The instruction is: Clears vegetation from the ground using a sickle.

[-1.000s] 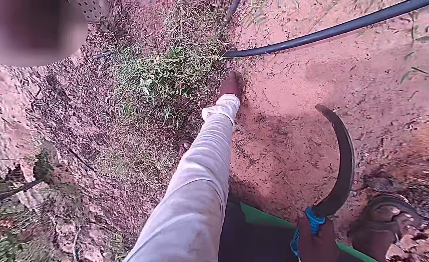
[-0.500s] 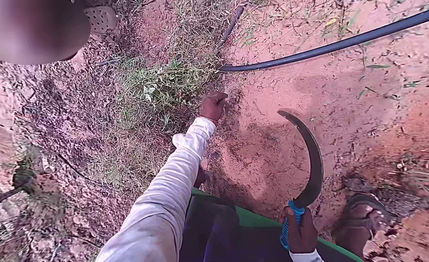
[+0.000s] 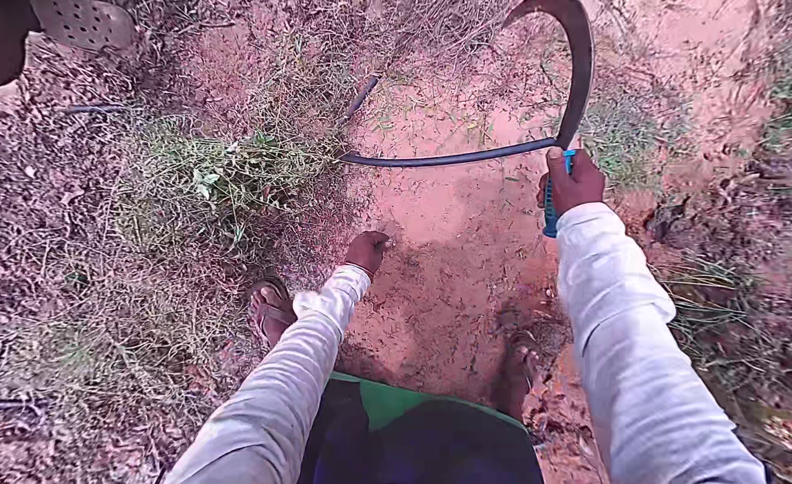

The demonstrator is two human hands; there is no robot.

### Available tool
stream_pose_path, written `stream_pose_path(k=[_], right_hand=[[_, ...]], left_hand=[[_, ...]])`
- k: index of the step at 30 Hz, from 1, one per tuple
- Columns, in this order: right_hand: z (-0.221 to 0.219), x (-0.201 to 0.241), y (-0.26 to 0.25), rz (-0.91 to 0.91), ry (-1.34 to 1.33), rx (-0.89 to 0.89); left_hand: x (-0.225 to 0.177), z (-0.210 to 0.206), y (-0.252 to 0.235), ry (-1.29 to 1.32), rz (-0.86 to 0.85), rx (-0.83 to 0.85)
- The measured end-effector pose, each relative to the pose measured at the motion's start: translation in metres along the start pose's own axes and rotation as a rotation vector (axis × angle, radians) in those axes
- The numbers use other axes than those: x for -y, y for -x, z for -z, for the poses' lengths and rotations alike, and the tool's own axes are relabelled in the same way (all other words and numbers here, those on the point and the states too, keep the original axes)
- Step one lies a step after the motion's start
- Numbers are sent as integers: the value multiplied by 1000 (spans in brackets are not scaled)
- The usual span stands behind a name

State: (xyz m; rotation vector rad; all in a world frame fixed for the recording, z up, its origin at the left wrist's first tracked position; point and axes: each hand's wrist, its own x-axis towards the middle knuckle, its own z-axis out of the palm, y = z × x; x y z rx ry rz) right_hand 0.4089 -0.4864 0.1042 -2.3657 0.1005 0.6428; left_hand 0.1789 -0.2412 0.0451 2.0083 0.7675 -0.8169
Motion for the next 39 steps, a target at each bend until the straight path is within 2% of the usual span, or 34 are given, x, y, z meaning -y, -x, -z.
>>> stream_pose_path(k=[2, 4, 6, 8, 12, 15, 17, 20, 23, 25, 28, 32, 34, 37, 39], right_hand=[[15, 27, -58, -28, 297, 99], [24, 41, -85, -35, 569, 145], [36, 32, -82, -81, 722, 156], [43, 1, -64, -166, 680, 136], [41, -49, -1, -318, 453, 83], [35, -39, 61, -280, 420, 0], [23, -21, 106, -251, 350, -122], [4, 11, 166, -326, 282, -183], [-31, 47, 236, -315, 295, -250], [-49, 79, 283, -331, 315, -226], [-74, 122, 318, -410, 293, -172], [-55, 197, 299, -454, 178, -250], [-27, 207, 271, -418, 83, -342], [14, 188, 222, -480, -69, -344], [26, 166, 194, -569, -113, -346]], left_hand=[[-5, -20, 2, 18, 2, 30], [-7, -33, 5, 13, 6, 46], [-10, -42, 10, 13, 12, 47], [-19, -43, 14, -10, 27, 66], [-26, -37, 33, -41, 112, 71], [-12, -13, 69, 29, 142, -4], [12, 7, 96, 92, 106, -34], [59, 41, 131, 141, 69, -33], [104, 92, 158, 151, 178, -46], [138, 125, 176, 131, 295, -63], [192, 194, 206, 202, 342, -150], [263, 283, 231, 197, 270, -199], [288, 312, 229, 200, 302, -208], [287, 330, 213, 103, 368, -189], [247, 328, 186, 44, 365, -176]])
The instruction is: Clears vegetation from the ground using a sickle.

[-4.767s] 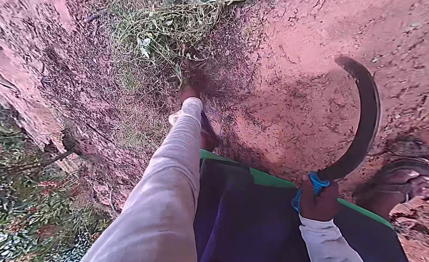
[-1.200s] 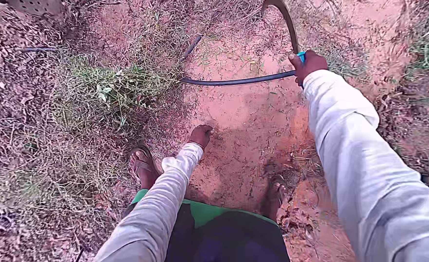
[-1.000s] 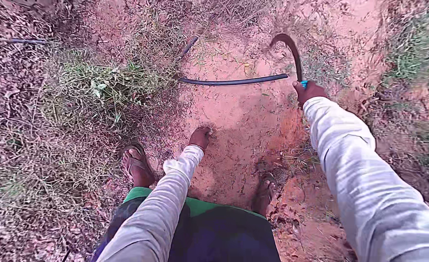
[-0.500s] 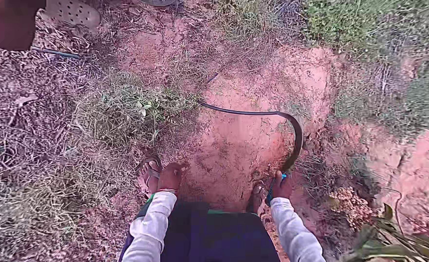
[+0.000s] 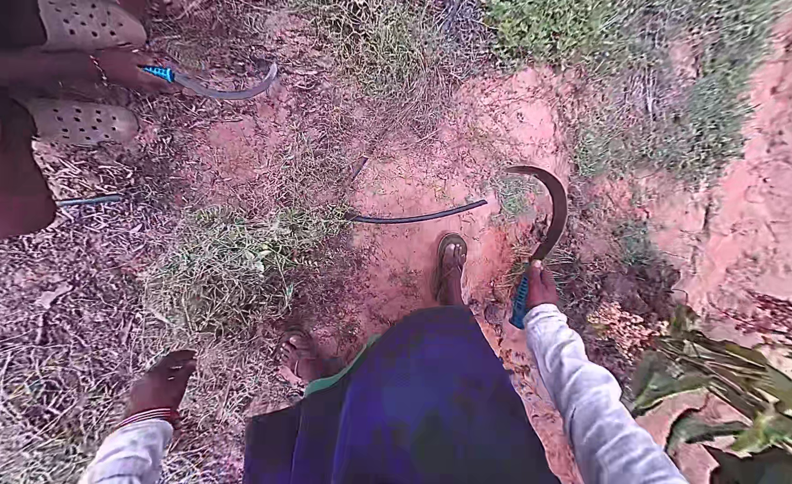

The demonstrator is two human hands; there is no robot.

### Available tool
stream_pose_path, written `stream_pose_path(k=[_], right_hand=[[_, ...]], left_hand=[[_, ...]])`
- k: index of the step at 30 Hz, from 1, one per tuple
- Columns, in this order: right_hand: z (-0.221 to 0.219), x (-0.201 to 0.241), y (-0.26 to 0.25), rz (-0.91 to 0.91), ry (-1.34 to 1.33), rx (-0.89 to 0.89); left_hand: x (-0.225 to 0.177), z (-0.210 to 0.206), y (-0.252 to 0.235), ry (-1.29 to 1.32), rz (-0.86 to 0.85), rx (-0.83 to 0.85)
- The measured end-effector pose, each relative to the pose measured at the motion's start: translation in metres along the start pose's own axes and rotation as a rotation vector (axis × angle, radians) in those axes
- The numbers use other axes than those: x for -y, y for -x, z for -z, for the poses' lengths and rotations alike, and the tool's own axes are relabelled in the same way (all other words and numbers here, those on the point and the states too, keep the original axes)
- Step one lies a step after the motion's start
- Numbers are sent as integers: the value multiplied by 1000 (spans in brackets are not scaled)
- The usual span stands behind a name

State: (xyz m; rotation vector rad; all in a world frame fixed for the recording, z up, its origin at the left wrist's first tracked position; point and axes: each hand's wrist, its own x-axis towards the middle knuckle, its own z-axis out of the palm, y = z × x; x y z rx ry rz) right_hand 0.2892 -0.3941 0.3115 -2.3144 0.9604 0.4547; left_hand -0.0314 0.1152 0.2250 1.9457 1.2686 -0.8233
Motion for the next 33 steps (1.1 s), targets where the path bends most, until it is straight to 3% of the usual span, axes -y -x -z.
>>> stream_pose_path(k=[3, 6, 11, 16, 19, 21, 24, 26, 29, 31, 33], right_hand=[[-19, -25, -49, -173, -94, 15], [-49, -60, -90, -255, -205, 38], [-53, -106, -127, -211, -358, 101], [-48, -133, -165, -209, -474, 106], [-50, -139, -188, -200, -555, 83], [-52, -144, -198, -210, -602, 71], [-55, -147, -205, -233, -689, 60], [-57, -148, -205, -238, -744, 37], [-62, -148, -201, -242, -785, 13], [-66, -142, -198, -242, -800, -7], [-68, -138, -193, -213, -818, -5]], left_hand=[[-114, -42, -10, -32, -73, 78], [-247, -114, -29, -14, -187, 195], [-464, -261, -65, -165, -544, 390], [-607, -376, -98, -523, -789, 551], [-641, -415, -125, -766, -718, 593], [-648, -415, -137, -943, -647, 433], [-663, -372, -195, -1069, -579, 105], [-686, -316, -233, -1182, -597, 104], [-719, -254, -267, -1210, -844, 252], [-729, -246, -264, -1078, -902, 184], [-715, -258, -247, -925, -792, 104]])
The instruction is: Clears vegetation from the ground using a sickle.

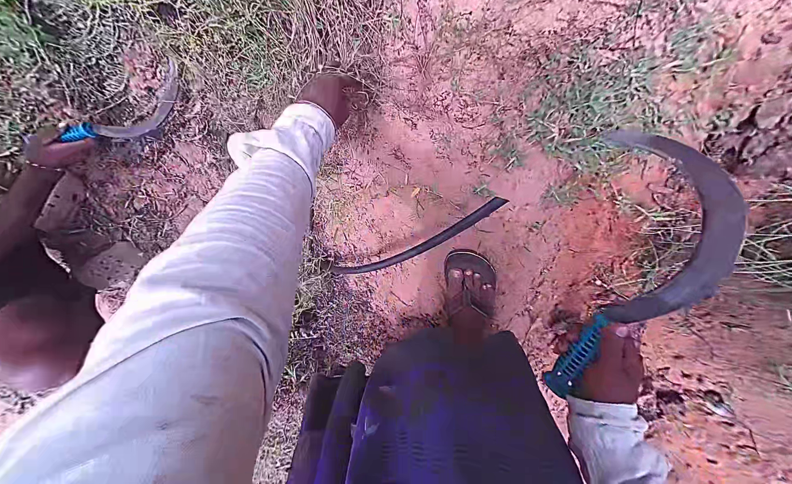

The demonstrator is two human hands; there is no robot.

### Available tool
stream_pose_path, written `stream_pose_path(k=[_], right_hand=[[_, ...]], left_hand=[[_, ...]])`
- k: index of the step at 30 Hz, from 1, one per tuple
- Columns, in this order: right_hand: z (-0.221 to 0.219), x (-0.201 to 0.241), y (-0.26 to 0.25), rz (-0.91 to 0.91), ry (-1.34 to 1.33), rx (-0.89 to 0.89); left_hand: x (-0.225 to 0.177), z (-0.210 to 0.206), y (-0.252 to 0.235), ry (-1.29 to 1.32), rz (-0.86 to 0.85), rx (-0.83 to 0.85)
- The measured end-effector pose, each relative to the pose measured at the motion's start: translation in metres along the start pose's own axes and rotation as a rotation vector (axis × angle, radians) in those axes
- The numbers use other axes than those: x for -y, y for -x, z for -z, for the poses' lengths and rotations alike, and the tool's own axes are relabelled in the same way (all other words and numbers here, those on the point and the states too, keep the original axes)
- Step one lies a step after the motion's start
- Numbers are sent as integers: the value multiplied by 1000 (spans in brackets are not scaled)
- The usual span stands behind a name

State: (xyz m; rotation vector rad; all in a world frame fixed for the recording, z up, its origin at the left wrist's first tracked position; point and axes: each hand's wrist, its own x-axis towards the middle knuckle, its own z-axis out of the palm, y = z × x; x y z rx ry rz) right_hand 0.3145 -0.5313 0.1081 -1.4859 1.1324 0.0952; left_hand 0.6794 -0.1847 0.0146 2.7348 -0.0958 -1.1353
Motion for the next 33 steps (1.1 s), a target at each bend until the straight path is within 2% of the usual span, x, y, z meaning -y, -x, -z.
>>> stream_pose_path(k=[2, 6, 8, 10, 13, 15, 18, 21, 23, 26, 28, 30, 31, 33], right_hand=[[-4, -3, 6, 23, -30, 31], [-18, -9, 18, 27, -110, 39], [-24, -14, 22, 32, -153, 39], [-25, -17, 22, 34, -164, 50], [-21, -17, 19, 72, -177, 54], [-23, -18, 20, 73, -209, 57], [-28, -19, 22, 41, -229, 45], [-29, -19, 24, 22, -209, 37], [-31, -15, 25, 28, -208, 40], [-30, -10, 24, 50, -203, 24], [-28, -12, 24, 56, -199, 23], [-30, -16, 22, 55, -206, 32], [-32, -18, 23, 47, -211, 29], [-32, -15, 21, 37, -202, 28]], left_hand=[[-23, -32, 27, 20, 54, 22], [-76, -125, 79, 52, -342, 178], [-94, -155, 87, 77, -364, 204], [-99, -166, 87, 44, -337, 225], [-84, -143, 84, 26, -422, 303], [-55, -117, 83, 244, -348, 265], [0, -85, 91, 690, -201, 54], [38, -67, 111, 918, -22, -53], [47, -73, 118, 945, 31, -89], [30, -68, 131, 1033, 116, -175], [27, -61, 151, 1148, 240, -294], [43, -61, 175, 1214, 371, -389], [60, -66, 185, 1165, 443, -402], [105, -91, 192, 787, 640, -388]])
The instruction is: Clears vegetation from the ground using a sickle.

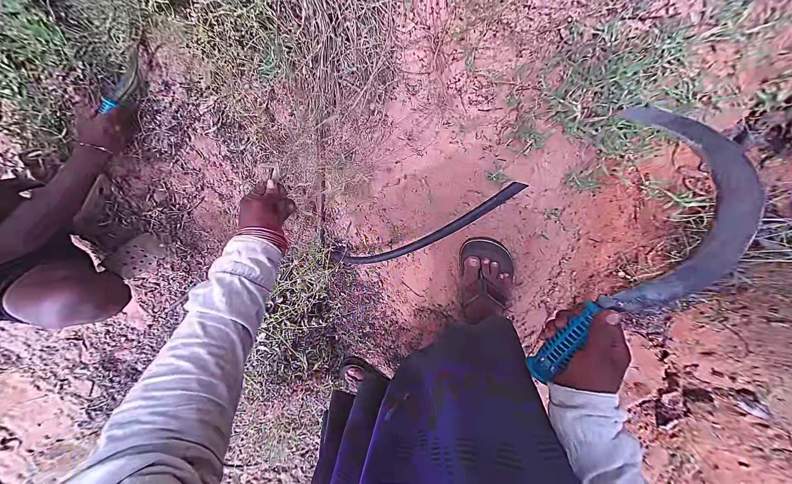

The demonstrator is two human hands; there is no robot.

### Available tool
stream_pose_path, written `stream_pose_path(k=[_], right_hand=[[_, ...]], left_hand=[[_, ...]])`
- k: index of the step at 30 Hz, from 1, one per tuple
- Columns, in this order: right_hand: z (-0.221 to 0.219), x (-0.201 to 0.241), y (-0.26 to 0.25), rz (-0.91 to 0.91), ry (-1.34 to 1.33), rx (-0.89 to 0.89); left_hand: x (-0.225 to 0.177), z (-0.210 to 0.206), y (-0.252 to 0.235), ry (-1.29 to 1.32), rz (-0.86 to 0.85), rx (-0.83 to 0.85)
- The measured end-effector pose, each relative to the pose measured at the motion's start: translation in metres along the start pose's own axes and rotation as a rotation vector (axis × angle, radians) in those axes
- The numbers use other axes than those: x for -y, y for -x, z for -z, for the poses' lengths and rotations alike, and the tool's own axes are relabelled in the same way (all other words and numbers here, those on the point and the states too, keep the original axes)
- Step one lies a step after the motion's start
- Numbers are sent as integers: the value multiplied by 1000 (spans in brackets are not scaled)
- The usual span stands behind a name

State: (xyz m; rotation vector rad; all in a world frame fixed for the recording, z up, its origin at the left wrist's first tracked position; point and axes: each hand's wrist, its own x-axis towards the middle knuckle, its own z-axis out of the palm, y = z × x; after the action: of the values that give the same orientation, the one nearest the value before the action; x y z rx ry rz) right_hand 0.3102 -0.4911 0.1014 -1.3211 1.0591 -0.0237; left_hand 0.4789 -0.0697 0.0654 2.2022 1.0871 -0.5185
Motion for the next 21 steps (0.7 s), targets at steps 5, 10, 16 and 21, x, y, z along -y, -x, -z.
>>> stream_pose_path(k=[5, 10, 16, 21], right_hand=[[-8, 3, -3, 2, 35, -1], [-14, 3, -1, 17, 73, 34], [-17, -2, 1, 78, 144, 120], [-6, -9, -1, 104, 180, 150]], left_hand=[[110, 7, -63, -1002, 358, 266], [3, -109, 56, -58, -35, 132], [-115, -201, 76, -492, -8, 658], [-95, -185, 57, -603, -91, 619]])
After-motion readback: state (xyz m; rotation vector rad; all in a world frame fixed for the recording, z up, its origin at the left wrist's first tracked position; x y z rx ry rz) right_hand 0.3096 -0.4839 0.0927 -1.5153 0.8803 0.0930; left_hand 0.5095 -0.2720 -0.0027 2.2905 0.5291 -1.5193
